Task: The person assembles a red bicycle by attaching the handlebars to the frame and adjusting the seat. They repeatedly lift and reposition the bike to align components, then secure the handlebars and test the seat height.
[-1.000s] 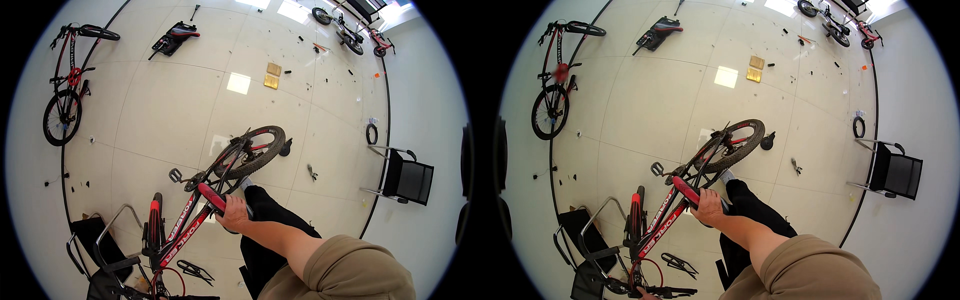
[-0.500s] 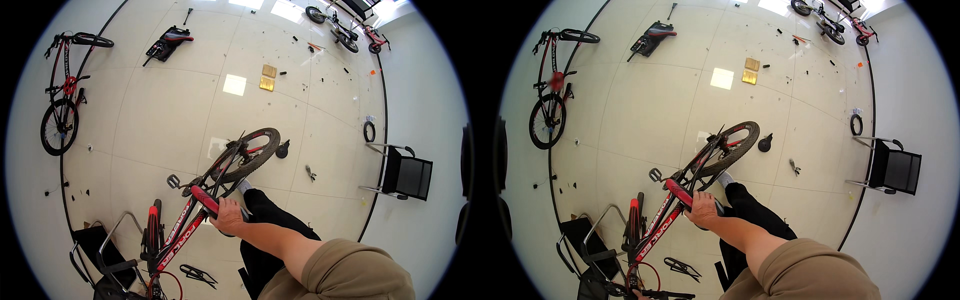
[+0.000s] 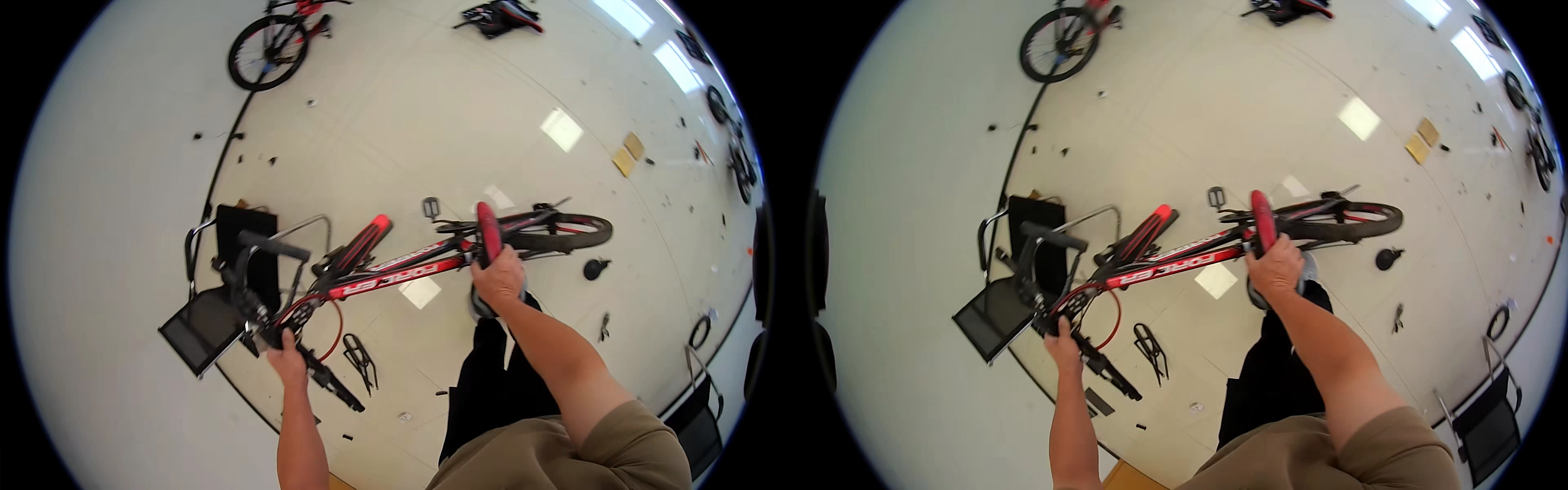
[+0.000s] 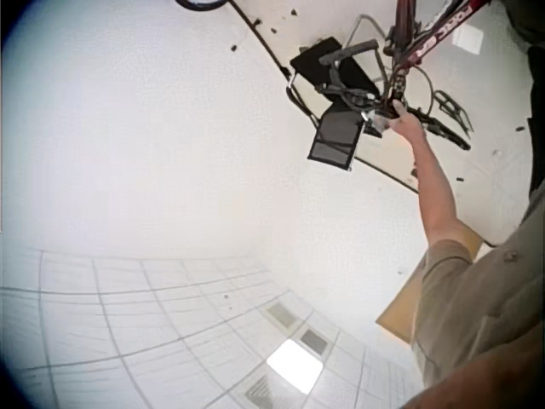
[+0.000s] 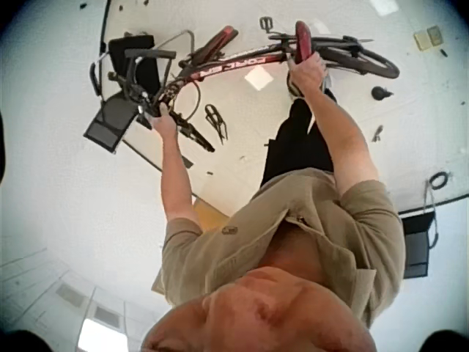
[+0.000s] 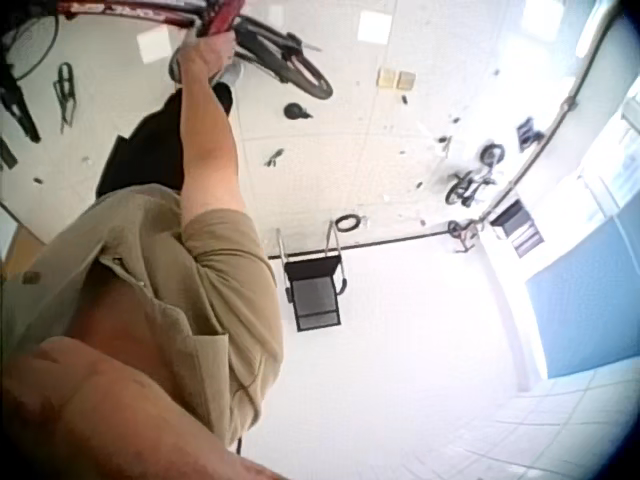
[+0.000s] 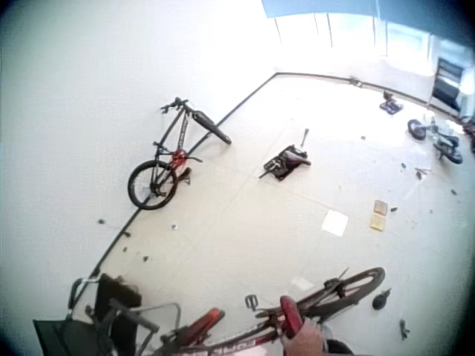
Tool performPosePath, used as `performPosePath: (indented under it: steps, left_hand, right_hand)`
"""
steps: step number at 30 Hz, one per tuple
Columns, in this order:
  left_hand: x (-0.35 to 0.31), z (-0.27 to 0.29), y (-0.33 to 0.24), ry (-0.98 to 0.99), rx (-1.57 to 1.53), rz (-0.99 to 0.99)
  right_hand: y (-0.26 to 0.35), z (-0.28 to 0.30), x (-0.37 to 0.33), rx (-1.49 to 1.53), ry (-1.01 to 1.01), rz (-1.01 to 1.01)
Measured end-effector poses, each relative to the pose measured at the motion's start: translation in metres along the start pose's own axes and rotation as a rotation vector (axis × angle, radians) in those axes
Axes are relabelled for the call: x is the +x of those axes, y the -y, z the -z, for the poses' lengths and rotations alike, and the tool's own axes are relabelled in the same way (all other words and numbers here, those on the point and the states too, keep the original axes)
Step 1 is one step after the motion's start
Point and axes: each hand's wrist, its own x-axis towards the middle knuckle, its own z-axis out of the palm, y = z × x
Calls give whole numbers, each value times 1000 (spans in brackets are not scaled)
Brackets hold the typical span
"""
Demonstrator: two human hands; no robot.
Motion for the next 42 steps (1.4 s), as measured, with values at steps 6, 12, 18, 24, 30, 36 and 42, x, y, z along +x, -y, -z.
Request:
performPosePath:
  steps: [6,12,18,24,30,36,42]
  left_hand:
    - [-17,1,-41,47,144,-72]
    - [-9,11,-38,212,70,-21]
    - [-18,17,-53,315,-125,122]
    - [-33,2,-55,275,-304,175]
    - [-34,-26,-38,57,-359,170]
    - [-42,-41,-40,-8,-398,169]
    - [-44,-46,-40,37,-328,122]
  right_hand:
    - [-6,9,-2,-7,25,-51]
    - [-13,5,-4,-25,21,-70]
    - [-8,10,-4,-35,42,-96]
    - [-16,8,0,-61,-5,-82]
    - [-10,10,-1,-69,4,-88]
    - [-12,11,5,-80,-35,-68]
    - [-18,16,6,-77,-2,-91]
